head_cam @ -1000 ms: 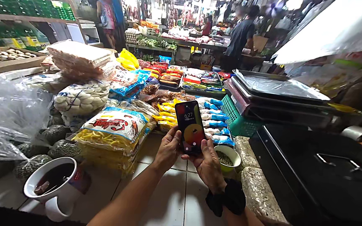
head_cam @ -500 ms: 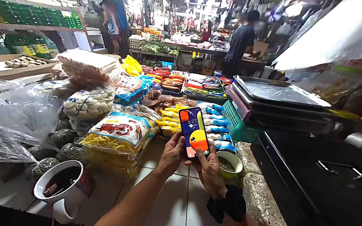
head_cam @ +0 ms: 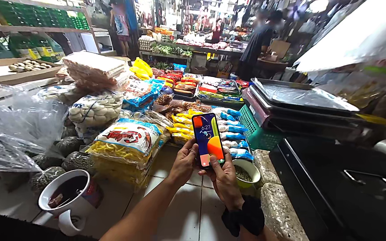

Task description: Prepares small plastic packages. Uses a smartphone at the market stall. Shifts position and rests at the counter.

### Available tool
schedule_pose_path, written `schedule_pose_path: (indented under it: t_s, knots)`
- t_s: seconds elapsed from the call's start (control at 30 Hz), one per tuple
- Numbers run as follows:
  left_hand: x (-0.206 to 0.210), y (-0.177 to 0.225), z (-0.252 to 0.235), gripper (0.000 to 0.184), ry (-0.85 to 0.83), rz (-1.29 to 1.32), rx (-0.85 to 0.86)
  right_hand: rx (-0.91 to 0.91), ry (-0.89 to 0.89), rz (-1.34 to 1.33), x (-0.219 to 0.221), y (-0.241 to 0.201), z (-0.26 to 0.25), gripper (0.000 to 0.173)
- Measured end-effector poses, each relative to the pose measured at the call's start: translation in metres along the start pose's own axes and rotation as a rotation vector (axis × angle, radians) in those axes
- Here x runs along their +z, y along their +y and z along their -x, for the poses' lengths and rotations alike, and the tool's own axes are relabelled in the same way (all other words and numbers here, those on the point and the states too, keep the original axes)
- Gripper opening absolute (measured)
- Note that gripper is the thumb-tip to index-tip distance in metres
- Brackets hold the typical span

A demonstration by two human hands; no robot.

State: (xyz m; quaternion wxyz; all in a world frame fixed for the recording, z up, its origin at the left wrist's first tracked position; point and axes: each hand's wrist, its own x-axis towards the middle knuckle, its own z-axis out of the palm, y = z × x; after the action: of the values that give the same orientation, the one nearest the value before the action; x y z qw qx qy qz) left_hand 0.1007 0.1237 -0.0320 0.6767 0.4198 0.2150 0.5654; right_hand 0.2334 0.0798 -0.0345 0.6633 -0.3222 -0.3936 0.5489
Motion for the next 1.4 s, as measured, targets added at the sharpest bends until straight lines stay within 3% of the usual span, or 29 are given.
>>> schedule_pose_path:
  t_s: [0.33,0.53,0.7,0.87,1.17,1.4]
  knots:
    - [0.004,0.005,0.003,0.038,-0.084,0.145,-0.154,-0.107,-0.004,0.126,-0.002,-0.004,-0.004,0.047]
    - [0.004,0.009,0.004,0.034,-0.018,0.150,-0.167,-0.094,-0.007,0.259,0.000,-0.011,-0.001,0.046]
    - [0.006,0.016,0.006,0.042,-0.102,0.153,-0.260,-0.537,0.067,0.810,-0.014,-0.016,-0.008,0.049]
    - [0.014,0.007,0.013,0.038,-0.156,0.118,-0.293,-0.796,0.057,1.176,-0.020,-0.020,-0.011,0.045]
    - [0.023,0.004,0.018,0.037,-0.116,0.089,-0.277,-0.794,0.025,1.338,-0.018,-0.012,-0.010,0.044]
    - [0.022,0.004,0.017,0.037,-0.082,0.107,-0.247,-0.758,0.012,1.259,-0.017,-0.012,-0.010,0.062]
